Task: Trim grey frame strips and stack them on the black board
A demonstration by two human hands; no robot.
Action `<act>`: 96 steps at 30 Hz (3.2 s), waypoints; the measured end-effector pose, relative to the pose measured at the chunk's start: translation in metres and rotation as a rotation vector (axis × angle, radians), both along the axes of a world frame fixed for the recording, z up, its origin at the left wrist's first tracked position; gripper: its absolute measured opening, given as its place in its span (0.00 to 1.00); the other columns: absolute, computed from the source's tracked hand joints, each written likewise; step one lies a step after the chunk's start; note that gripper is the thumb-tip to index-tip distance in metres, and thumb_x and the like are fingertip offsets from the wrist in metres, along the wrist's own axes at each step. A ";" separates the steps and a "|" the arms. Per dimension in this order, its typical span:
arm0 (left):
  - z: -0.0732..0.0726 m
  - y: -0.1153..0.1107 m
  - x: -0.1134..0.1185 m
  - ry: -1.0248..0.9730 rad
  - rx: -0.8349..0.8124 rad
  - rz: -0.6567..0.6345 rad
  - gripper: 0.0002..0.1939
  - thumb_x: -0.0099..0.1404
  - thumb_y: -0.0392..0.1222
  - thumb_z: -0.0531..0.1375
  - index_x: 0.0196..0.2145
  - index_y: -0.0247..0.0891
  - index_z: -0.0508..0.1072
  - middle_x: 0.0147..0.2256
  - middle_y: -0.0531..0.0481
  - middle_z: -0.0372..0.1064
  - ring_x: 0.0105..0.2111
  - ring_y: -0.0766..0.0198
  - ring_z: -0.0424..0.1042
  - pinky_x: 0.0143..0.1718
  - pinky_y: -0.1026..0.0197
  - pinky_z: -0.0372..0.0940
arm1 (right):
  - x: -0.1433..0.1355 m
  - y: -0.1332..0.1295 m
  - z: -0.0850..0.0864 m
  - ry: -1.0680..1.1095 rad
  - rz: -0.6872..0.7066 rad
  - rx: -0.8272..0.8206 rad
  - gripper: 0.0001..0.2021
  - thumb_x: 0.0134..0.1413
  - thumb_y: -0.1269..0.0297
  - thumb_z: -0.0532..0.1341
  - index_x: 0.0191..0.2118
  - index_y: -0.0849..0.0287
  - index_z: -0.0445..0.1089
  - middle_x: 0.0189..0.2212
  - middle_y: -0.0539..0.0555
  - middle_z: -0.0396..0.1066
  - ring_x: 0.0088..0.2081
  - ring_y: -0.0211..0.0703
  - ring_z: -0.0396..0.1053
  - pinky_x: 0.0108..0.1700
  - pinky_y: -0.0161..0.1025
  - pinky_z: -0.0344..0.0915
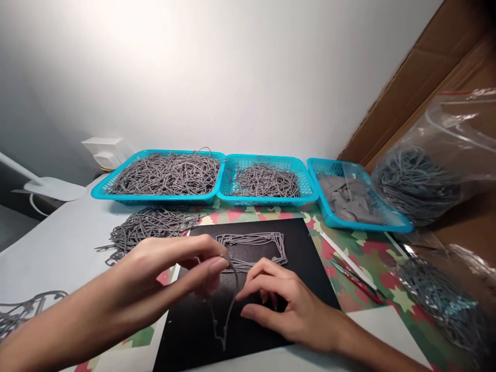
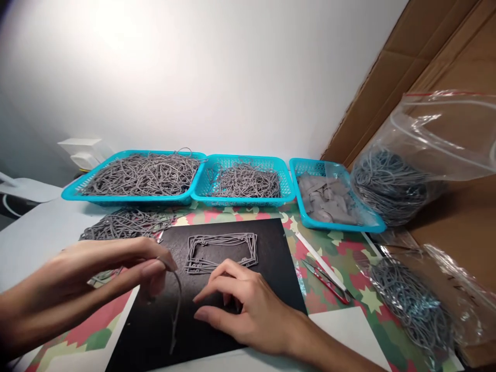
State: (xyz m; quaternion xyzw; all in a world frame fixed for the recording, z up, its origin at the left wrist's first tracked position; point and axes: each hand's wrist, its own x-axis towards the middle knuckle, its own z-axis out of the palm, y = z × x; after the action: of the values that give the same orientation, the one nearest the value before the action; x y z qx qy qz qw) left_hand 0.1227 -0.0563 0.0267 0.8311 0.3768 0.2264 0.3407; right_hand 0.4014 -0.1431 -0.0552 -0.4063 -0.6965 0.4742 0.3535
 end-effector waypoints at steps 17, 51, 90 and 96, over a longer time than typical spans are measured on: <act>-0.036 0.020 0.004 -0.339 -0.350 0.008 0.23 0.86 0.60 0.57 0.38 0.42 0.78 0.32 0.52 0.79 0.32 0.60 0.80 0.37 0.59 0.78 | 0.010 0.003 -0.002 -0.038 -0.366 -0.032 0.12 0.78 0.51 0.66 0.48 0.51 0.81 0.39 0.52 0.83 0.43 0.46 0.84 0.50 0.39 0.79; -0.065 0.017 0.018 -0.116 -0.322 0.097 0.24 0.80 0.63 0.56 0.37 0.43 0.79 0.32 0.50 0.81 0.31 0.57 0.81 0.35 0.59 0.76 | 0.038 0.019 0.005 -0.239 -0.468 0.091 0.07 0.76 0.58 0.68 0.42 0.51 0.82 0.37 0.50 0.76 0.36 0.44 0.69 0.40 0.41 0.65; -0.089 0.024 0.025 -0.019 0.074 0.273 0.10 0.82 0.49 0.57 0.47 0.43 0.73 0.28 0.59 0.65 0.25 0.62 0.68 0.31 0.59 0.61 | 0.039 0.046 -0.027 -0.223 -0.597 0.036 0.14 0.77 0.48 0.64 0.46 0.53 0.72 0.26 0.42 0.60 0.25 0.38 0.57 0.29 0.38 0.52; -0.091 0.006 0.030 0.052 0.422 0.033 0.12 0.87 0.47 0.56 0.52 0.46 0.80 0.49 0.45 0.73 0.49 0.49 0.74 0.53 0.48 0.69 | 0.039 0.040 -0.024 -0.284 -0.629 0.126 0.11 0.80 0.51 0.60 0.47 0.52 0.68 0.27 0.42 0.61 0.25 0.40 0.61 0.29 0.38 0.56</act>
State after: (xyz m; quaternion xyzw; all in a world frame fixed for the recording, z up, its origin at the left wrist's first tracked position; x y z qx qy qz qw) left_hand 0.1531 -0.0504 -0.0643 0.8833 0.3431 0.2843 0.1456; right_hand 0.4399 -0.1030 -0.0793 -0.6402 -0.6076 0.2367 0.4061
